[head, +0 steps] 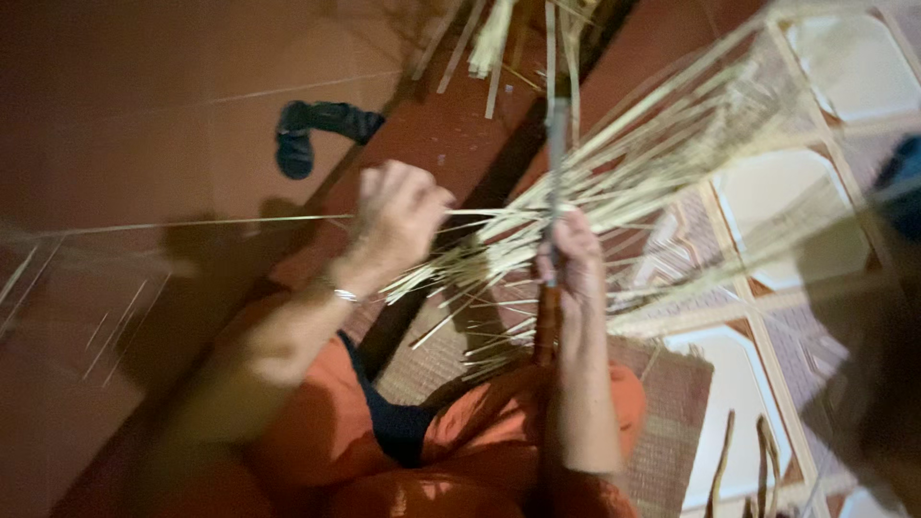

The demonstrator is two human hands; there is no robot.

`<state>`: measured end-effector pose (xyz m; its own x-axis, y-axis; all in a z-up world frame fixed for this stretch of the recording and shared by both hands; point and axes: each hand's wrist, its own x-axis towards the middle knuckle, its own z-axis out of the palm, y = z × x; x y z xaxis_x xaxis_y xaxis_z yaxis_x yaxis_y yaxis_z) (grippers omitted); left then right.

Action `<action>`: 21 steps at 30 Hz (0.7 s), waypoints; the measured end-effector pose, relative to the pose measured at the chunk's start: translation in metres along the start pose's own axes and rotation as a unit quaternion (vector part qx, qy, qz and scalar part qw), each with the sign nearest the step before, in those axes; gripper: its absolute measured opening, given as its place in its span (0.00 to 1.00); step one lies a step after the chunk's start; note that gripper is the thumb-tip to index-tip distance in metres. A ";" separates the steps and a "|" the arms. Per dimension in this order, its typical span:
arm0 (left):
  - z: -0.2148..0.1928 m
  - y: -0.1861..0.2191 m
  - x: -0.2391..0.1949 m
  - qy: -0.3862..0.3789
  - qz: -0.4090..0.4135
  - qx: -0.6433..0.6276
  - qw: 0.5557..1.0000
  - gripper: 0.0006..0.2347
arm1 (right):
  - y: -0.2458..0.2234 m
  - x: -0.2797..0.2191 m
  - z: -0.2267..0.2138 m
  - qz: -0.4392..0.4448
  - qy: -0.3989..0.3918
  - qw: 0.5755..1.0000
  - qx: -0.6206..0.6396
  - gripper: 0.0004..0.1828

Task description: The person sits on a mat and uses a large knife to split long, thin bamboo strips into finer strands. They hold a bundle of strips in their left hand and repeatedly draw the knife along the length of the strips to separate them.

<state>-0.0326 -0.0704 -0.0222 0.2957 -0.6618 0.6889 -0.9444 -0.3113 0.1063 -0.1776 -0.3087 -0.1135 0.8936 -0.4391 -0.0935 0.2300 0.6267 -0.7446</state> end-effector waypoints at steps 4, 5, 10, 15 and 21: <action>0.020 0.020 -0.014 -0.196 -0.132 -0.173 0.956 0.09 | 0.002 0.013 -0.033 -0.011 -0.081 0.989 0.126 0.18; 0.029 0.024 -0.014 -0.312 -0.329 -0.251 0.855 0.15 | 0.000 0.011 -0.039 0.006 -0.094 0.981 0.169 0.17; 0.078 0.018 -0.010 -0.094 -0.420 -0.515 0.741 0.18 | 0.008 0.008 -0.037 0.021 -0.115 0.973 0.197 0.15; 0.085 0.012 -0.003 0.105 -0.370 -0.607 0.696 0.12 | 0.024 0.006 -0.012 0.062 -0.133 0.975 0.166 0.16; 0.043 0.013 0.007 0.078 -0.279 -0.477 0.830 0.09 | 0.030 0.009 0.006 0.068 -0.116 0.989 0.059 0.28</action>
<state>-0.0364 -0.1085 -0.0470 0.7730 -0.4760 0.4194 -0.3745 0.1913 0.9073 -0.1604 -0.2900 -0.1332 0.9804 -0.1955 -0.0228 0.1337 0.7468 -0.6515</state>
